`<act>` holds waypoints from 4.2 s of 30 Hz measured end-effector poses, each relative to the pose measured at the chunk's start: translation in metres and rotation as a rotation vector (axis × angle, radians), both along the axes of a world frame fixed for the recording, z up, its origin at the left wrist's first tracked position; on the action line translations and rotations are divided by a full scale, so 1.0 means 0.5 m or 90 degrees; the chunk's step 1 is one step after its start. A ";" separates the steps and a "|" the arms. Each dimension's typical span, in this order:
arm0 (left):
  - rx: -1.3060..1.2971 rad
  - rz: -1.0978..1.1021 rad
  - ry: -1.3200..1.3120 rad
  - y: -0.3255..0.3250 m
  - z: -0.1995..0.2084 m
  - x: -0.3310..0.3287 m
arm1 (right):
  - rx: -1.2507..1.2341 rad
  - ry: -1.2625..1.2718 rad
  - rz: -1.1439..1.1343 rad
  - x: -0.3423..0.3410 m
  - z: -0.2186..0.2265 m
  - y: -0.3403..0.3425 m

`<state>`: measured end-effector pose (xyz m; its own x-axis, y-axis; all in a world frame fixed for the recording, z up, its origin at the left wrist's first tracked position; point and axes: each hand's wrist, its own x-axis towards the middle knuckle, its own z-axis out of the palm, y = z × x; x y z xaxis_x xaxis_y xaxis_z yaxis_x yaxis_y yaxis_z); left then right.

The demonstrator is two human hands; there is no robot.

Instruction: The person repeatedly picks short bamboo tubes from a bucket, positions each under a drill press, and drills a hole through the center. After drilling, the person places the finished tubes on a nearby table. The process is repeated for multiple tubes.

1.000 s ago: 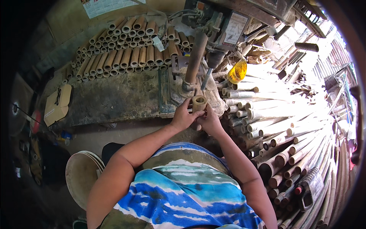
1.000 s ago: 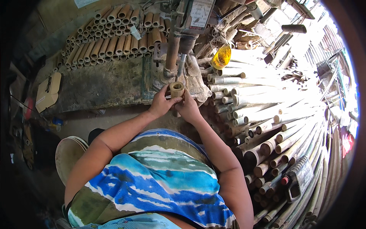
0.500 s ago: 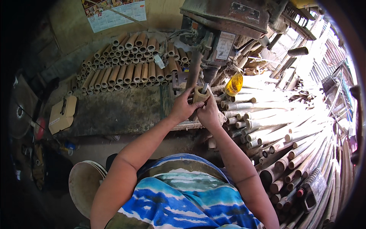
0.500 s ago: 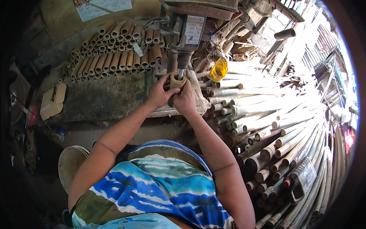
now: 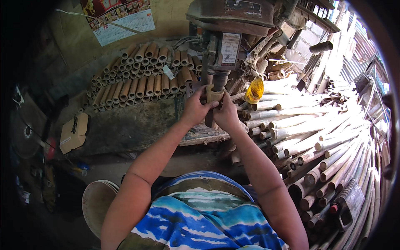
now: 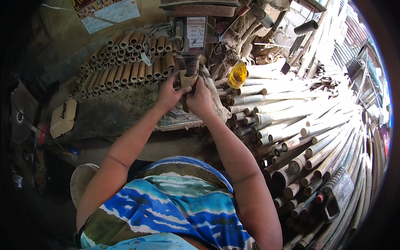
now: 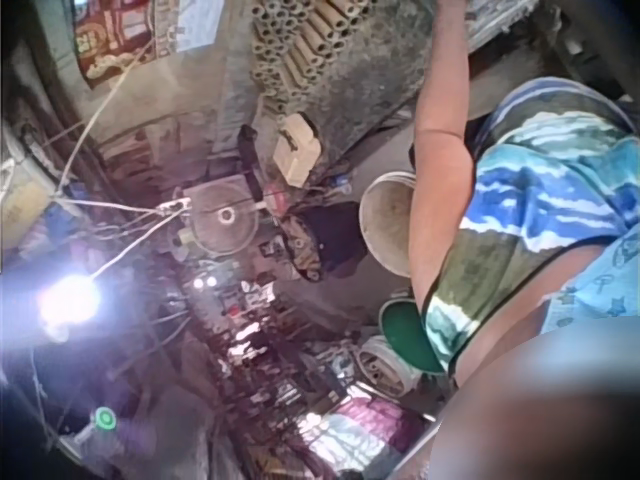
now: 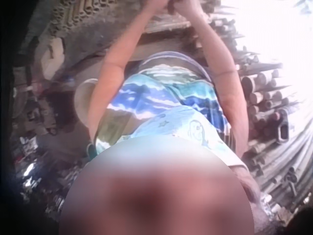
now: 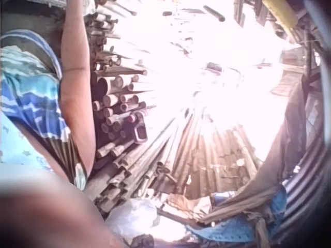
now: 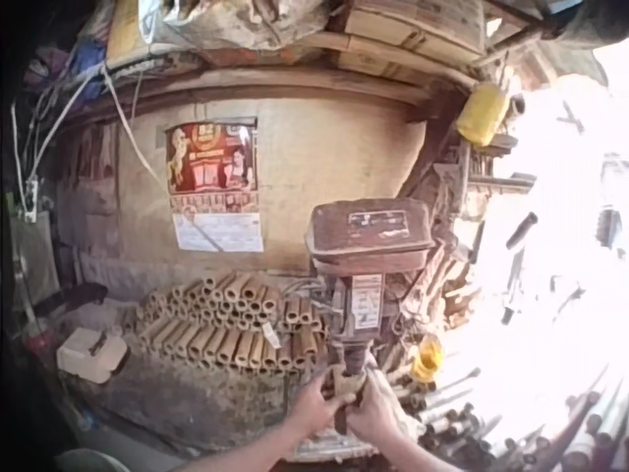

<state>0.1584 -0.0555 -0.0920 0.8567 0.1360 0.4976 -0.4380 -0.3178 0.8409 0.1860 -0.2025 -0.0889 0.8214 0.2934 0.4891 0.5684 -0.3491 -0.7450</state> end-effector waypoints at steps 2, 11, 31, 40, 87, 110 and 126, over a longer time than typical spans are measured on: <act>0.008 0.013 -0.007 -0.001 0.004 0.008 | 0.007 0.003 0.001 0.003 0.005 -0.002; -0.029 -0.014 -0.025 -0.004 -0.015 0.035 | 0.043 -0.050 0.004 0.008 0.007 -0.013; -0.033 -0.064 0.012 -0.020 -0.038 -0.010 | 0.019 -0.103 -0.041 -0.051 -0.022 -0.004; -0.026 -0.045 -0.020 0.015 -0.018 0.015 | 0.012 -0.071 -0.069 -0.026 -0.020 0.028; 0.045 -0.047 0.020 -0.008 -0.089 0.005 | -0.052 -0.069 -0.116 -0.072 -0.042 -0.013; 0.073 -0.162 0.227 -0.013 -0.221 -0.102 | -0.072 0.267 -0.002 -0.117 -0.195 -0.077; -0.097 -0.240 0.290 0.016 -0.318 -0.200 | -0.192 -0.031 0.085 -0.218 -0.160 -0.140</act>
<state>0.0585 -0.0475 -0.2510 0.9818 -0.1771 0.0690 -0.0829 -0.0721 0.9939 0.0768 -0.2722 -0.1691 0.7440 0.5342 0.4015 0.6562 -0.4705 -0.5899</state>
